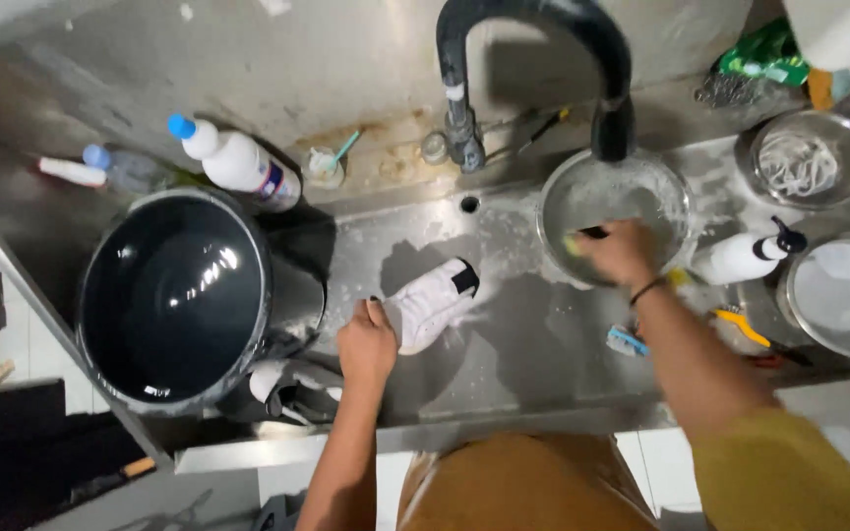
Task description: The person cleans a white sneaker in a kitchen sink. They apply a cleaning solution from a spray bottle, scrub the shoe with a yellow sponge, and rinse it under running water. The person then uses a blue brush to scrub the shoe further before rinsing it again.
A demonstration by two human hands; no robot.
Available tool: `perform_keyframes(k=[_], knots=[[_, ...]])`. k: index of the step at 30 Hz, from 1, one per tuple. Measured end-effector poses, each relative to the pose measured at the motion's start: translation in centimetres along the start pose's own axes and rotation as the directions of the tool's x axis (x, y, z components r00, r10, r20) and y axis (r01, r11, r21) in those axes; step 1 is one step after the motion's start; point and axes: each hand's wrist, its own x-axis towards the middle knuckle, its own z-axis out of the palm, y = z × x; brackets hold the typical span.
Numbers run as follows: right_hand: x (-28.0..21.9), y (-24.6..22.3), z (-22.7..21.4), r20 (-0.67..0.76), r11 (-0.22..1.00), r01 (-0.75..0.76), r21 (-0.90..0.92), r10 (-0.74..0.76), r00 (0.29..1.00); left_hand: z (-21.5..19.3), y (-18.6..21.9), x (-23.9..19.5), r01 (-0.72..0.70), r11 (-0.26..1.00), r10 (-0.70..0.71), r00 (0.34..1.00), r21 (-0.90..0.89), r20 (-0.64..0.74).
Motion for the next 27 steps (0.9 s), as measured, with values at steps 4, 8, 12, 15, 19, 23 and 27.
perform_keyframes(k=[4,8,12,15,19,23,27], knots=[[-11.1,-10.5,2.3,-0.215,0.689,0.516,0.510,-0.478,0.851,-0.9,4.5,0.3,0.080,0.995,-0.071,0.988,-0.057,0.137],[-5.6,-8.7,11.8,-0.283,0.674,0.597,0.436,-0.527,0.801,-0.5,5.5,1.2,0.026,1.000,-0.026,0.992,0.001,0.127],[-5.0,-9.1,10.1,-0.460,0.580,0.813,-0.043,-0.734,0.499,0.1,3.3,1.3,-0.016,1.000,0.016,0.994,0.003,0.105],[-9.7,-12.2,9.8,-0.341,0.508,0.850,0.141,-0.781,0.523,-0.3,2.9,1.8,-0.018,0.999,0.022,0.995,-0.047,0.099],[-5.6,-6.3,10.3,-0.082,0.765,0.644,-0.016,-0.643,0.761,-3.1,0.5,1.4,0.160,0.982,-0.142,0.976,-0.102,0.165],[-11.6,0.0,8.2,0.347,0.793,0.584,-0.175,-0.505,0.790,-10.6,4.1,-0.7,0.682,0.684,-0.482,0.690,-0.260,0.541],[-10.3,6.2,10.2,0.474,0.759,0.568,-0.317,-0.392,0.788,-7.8,1.7,-3.1,0.642,0.678,-0.394,0.728,-0.357,0.561]])
